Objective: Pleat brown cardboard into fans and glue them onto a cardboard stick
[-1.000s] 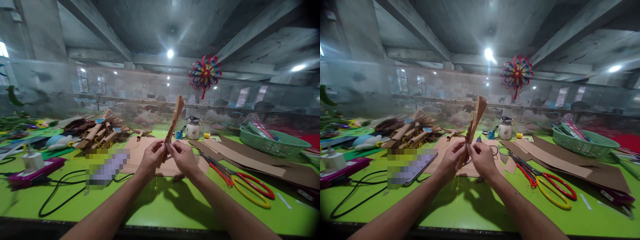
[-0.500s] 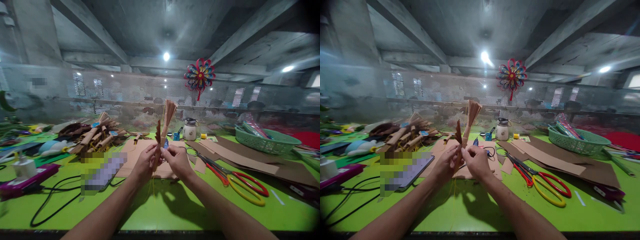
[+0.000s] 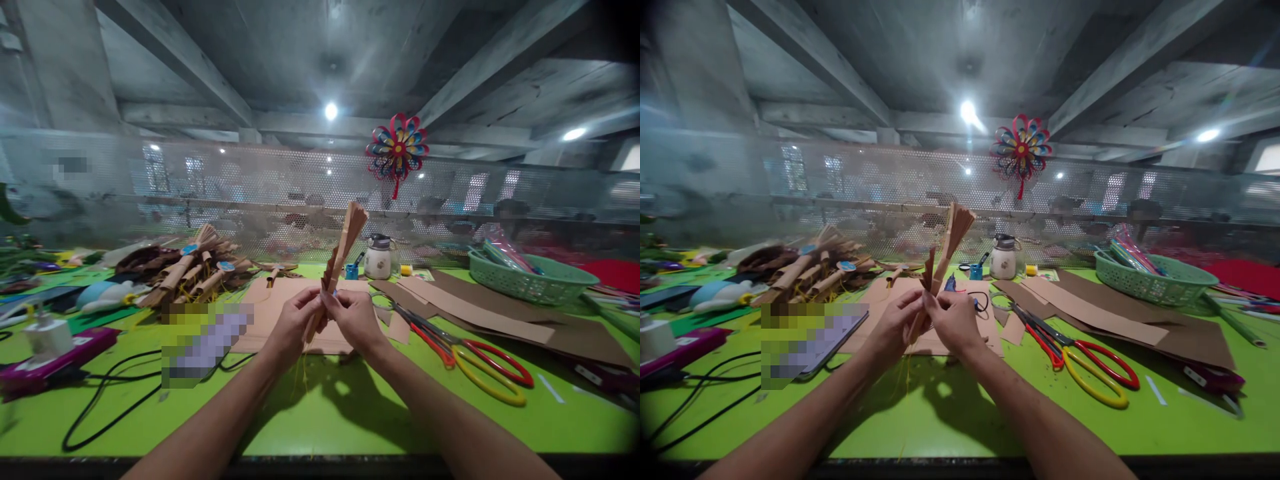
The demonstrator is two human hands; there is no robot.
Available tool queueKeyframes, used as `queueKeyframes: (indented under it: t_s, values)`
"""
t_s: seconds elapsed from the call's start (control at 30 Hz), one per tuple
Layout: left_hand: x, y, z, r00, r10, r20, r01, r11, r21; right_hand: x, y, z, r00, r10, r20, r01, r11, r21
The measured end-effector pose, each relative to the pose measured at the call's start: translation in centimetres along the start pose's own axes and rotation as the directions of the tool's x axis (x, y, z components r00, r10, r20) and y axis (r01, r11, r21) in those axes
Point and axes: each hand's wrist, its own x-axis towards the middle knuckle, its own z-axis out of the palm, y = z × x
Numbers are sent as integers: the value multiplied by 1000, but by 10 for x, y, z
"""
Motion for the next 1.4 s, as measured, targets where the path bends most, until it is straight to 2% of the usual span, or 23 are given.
queueKeyframes:
  t_s: [0.4, 0.63, 1.0, 1.4]
  values:
    - [-1, 3, -1, 998, 57, 12, -58, 995, 77, 1, -2, 2, 990, 110, 88, -134, 930, 343]
    - [0, 1, -2, 997, 73, 13, -75, 991, 109, 1, 3, 2, 992, 100, 81, -122, 937, 329]
    - [-1, 3, 0, 997, 74, 6, -74, 995, 72, 0, -7, 2, 989, 113, 100, -142, 921, 364]
    - [-1, 5, 0, 996, 93, 6, -93, 991, 91, 1, 3, 2, 989, 126, 74, -143, 939, 313]
